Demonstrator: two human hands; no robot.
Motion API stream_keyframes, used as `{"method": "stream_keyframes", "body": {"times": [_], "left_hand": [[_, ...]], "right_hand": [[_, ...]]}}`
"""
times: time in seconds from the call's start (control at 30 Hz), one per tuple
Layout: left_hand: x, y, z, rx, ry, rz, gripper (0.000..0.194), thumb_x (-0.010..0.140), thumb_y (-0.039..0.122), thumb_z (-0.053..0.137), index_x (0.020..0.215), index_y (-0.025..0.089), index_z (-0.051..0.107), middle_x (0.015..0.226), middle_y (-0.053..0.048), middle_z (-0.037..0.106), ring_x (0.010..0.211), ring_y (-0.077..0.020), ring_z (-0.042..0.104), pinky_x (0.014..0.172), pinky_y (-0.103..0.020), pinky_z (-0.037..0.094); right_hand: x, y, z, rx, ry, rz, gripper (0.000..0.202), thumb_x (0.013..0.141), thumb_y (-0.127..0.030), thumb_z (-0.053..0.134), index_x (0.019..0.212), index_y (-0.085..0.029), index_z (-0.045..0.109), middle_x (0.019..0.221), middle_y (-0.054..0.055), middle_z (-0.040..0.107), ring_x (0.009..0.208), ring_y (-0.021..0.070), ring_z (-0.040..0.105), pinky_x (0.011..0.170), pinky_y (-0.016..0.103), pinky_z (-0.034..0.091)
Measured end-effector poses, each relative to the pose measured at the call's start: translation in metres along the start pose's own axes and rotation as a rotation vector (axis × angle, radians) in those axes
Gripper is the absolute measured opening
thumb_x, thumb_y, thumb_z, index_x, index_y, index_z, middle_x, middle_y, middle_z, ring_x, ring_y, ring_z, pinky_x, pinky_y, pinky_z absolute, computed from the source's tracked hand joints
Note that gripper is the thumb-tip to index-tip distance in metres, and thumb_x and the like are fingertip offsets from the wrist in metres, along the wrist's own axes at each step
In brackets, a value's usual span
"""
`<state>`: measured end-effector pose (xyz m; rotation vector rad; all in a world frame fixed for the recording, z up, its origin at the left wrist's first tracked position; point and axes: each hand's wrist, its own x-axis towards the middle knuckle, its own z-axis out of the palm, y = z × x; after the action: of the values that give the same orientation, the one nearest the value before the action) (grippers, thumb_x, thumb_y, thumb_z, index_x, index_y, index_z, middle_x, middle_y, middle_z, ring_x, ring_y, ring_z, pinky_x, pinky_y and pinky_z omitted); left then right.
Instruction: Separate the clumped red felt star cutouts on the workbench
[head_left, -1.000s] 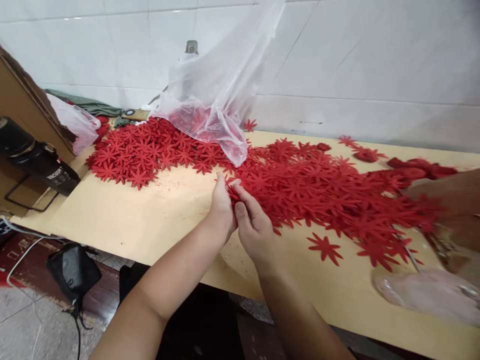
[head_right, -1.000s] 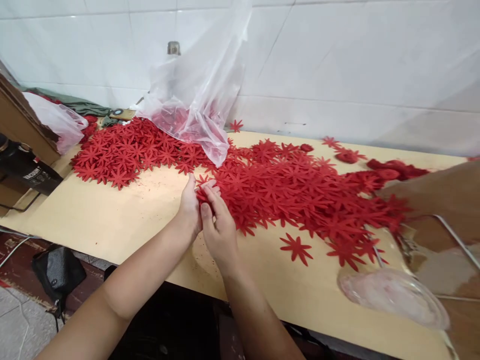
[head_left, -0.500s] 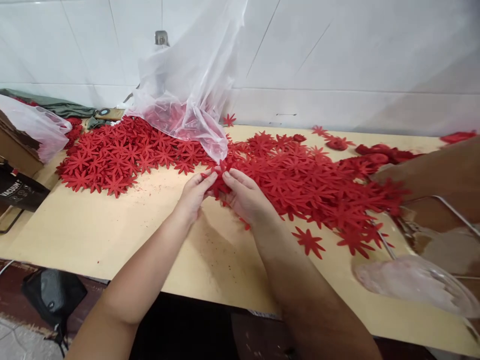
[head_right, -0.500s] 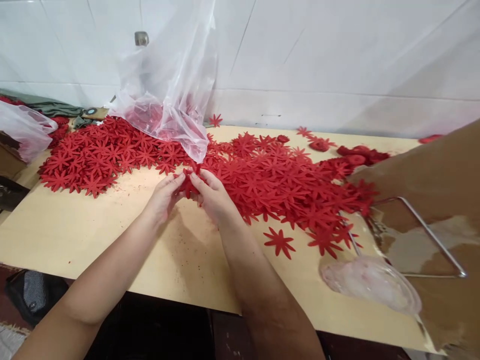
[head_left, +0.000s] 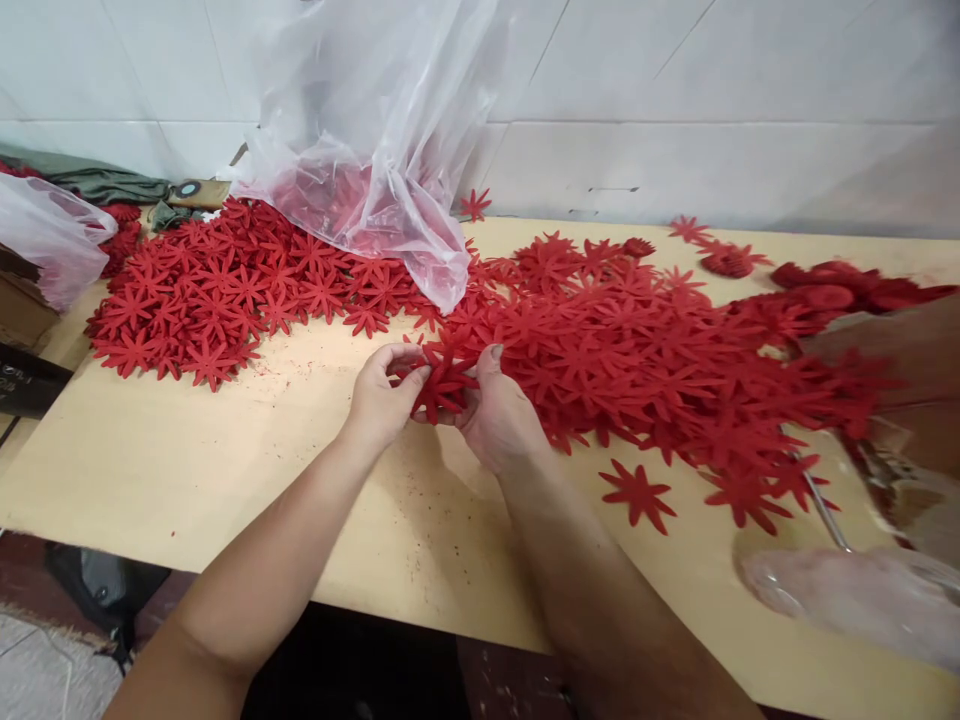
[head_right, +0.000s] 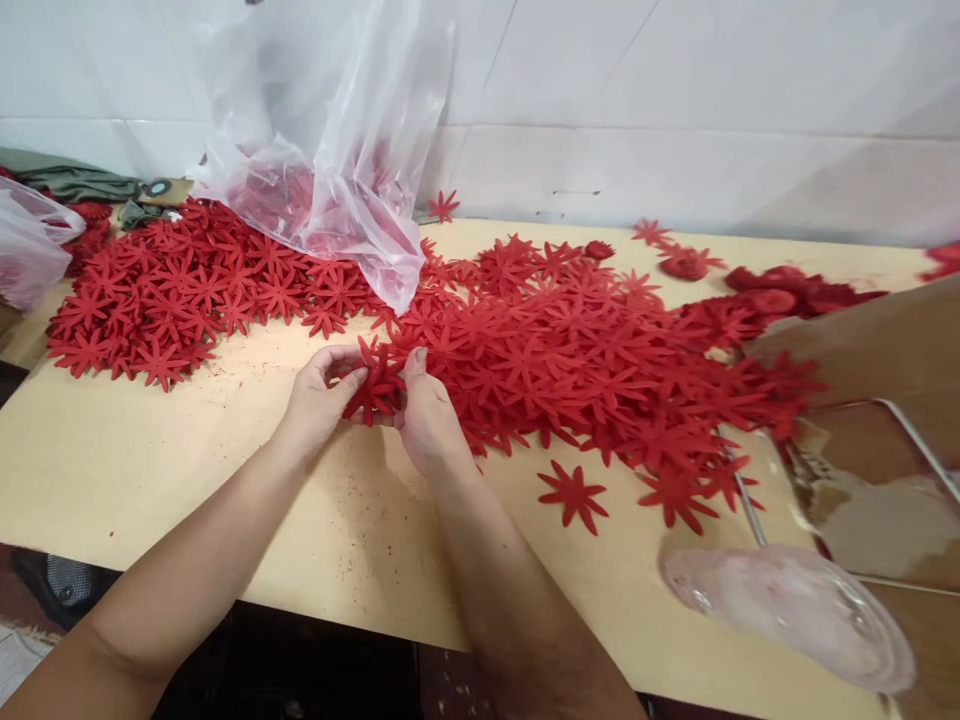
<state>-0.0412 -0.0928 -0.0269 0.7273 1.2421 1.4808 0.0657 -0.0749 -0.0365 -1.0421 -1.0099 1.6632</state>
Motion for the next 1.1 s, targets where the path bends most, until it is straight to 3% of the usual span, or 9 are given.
{"method": "stream_keyframes", "body": {"times": [0.07, 0.17, 0.23, 0.37, 0.53, 0.73, 0.87, 1.03, 1.1], "left_hand": [[0.002, 0.001, -0.002, 0.054, 0.011, 0.005, 0.011, 0.073, 0.005, 0.06, 0.077, 0.016, 0.059, 0.079, -0.001, 0.062, 0.072, -0.0101, 0.056, 0.076, -0.026, 0.047], [0.002, 0.001, -0.004, 0.093, 0.034, 0.022, 0.01, 0.076, 0.01, 0.06, 0.083, 0.016, 0.057, 0.084, -0.002, 0.061, 0.077, -0.0103, 0.056, 0.075, -0.025, 0.048], [0.001, 0.0, -0.003, 0.082, 0.04, 0.032, 0.015, 0.076, 0.015, 0.062, 0.09, 0.017, 0.056, 0.097, -0.005, 0.062, 0.085, -0.0118, 0.057, 0.077, -0.026, 0.048], [-0.002, -0.004, 0.0, 0.068, -0.027, -0.015, 0.033, 0.071, 0.017, 0.069, 0.1, 0.016, 0.053, 0.11, -0.01, 0.06, 0.089, -0.0136, 0.058, 0.078, -0.028, 0.049], [0.0, -0.005, 0.001, 0.133, -0.153, -0.046, 0.014, 0.073, 0.004, 0.057, 0.084, 0.014, 0.058, 0.08, -0.003, 0.066, 0.068, -0.0098, 0.058, 0.074, -0.027, 0.048], [0.012, 0.008, -0.013, 0.116, 0.044, 0.037, 0.01, 0.075, 0.009, 0.059, 0.067, 0.016, 0.057, 0.059, 0.004, 0.058, 0.055, -0.0066, 0.051, 0.062, -0.022, 0.043], [0.014, 0.01, -0.018, 0.098, 0.045, 0.079, 0.013, 0.076, 0.012, 0.06, 0.065, 0.016, 0.054, 0.057, 0.005, 0.056, 0.052, -0.005, 0.048, 0.059, -0.02, 0.041], [0.01, 0.007, -0.014, 0.059, 0.008, 0.089, 0.013, 0.073, 0.017, 0.065, 0.066, 0.016, 0.054, 0.056, 0.006, 0.055, 0.05, -0.0041, 0.046, 0.056, -0.019, 0.04], [0.008, 0.006, -0.011, 0.06, -0.006, 0.069, 0.016, 0.071, 0.019, 0.067, 0.065, 0.016, 0.053, 0.055, 0.006, 0.053, 0.049, -0.004, 0.045, 0.055, -0.019, 0.04]], "right_hand": [[-0.001, 0.002, 0.001, 0.023, -0.041, -0.011, 0.061, 0.073, -0.076, 0.046, 0.082, -0.019, 0.064, 0.079, 0.006, 0.071, 0.081, 0.0214, 0.07, 0.067, 0.037, 0.061], [-0.001, 0.005, 0.0, 0.024, -0.088, -0.06, 0.045, 0.066, -0.061, 0.068, 0.086, -0.021, 0.064, 0.08, 0.001, 0.07, 0.078, 0.0167, 0.069, 0.072, 0.035, 0.06], [0.001, 0.007, -0.002, 0.013, -0.043, -0.086, 0.041, 0.06, -0.053, 0.077, 0.083, -0.022, 0.064, 0.077, -0.002, 0.069, 0.073, 0.0145, 0.068, 0.071, 0.034, 0.059], [0.005, 0.007, -0.006, 0.027, 0.12, -0.147, 0.04, 0.056, -0.053, 0.079, 0.074, -0.021, 0.062, 0.074, -0.003, 0.066, 0.07, 0.012, 0.064, 0.07, 0.031, 0.057], [0.001, -0.001, -0.008, -0.125, 0.102, -0.219, 0.041, 0.064, -0.06, 0.071, 0.068, -0.02, 0.06, 0.064, -0.003, 0.058, 0.064, 0.0104, 0.057, 0.068, 0.028, 0.052], [0.0, -0.007, -0.013, -0.317, 0.258, -0.317, 0.037, 0.068, -0.056, 0.069, 0.07, -0.019, 0.062, 0.07, 0.0, 0.059, 0.068, 0.0115, 0.055, 0.069, 0.028, 0.049], [-0.001, -0.001, -0.01, -0.345, 0.1, -0.252, 0.04, 0.066, -0.054, 0.071, 0.083, -0.019, 0.064, 0.069, 0.001, 0.061, 0.058, 0.0117, 0.055, 0.055, 0.028, 0.048], [-0.001, 0.006, -0.008, -0.453, 0.084, -0.333, 0.05, 0.069, -0.057, 0.068, 0.101, -0.019, 0.064, 0.101, 0.009, 0.065, 0.089, 0.0192, 0.063, 0.081, 0.037, 0.053], [-0.001, 0.005, -0.008, -0.38, 0.079, -0.344, 0.05, 0.069, -0.06, 0.067, 0.1, -0.021, 0.064, 0.098, 0.008, 0.066, 0.09, 0.0196, 0.064, 0.082, 0.038, 0.053]]}}
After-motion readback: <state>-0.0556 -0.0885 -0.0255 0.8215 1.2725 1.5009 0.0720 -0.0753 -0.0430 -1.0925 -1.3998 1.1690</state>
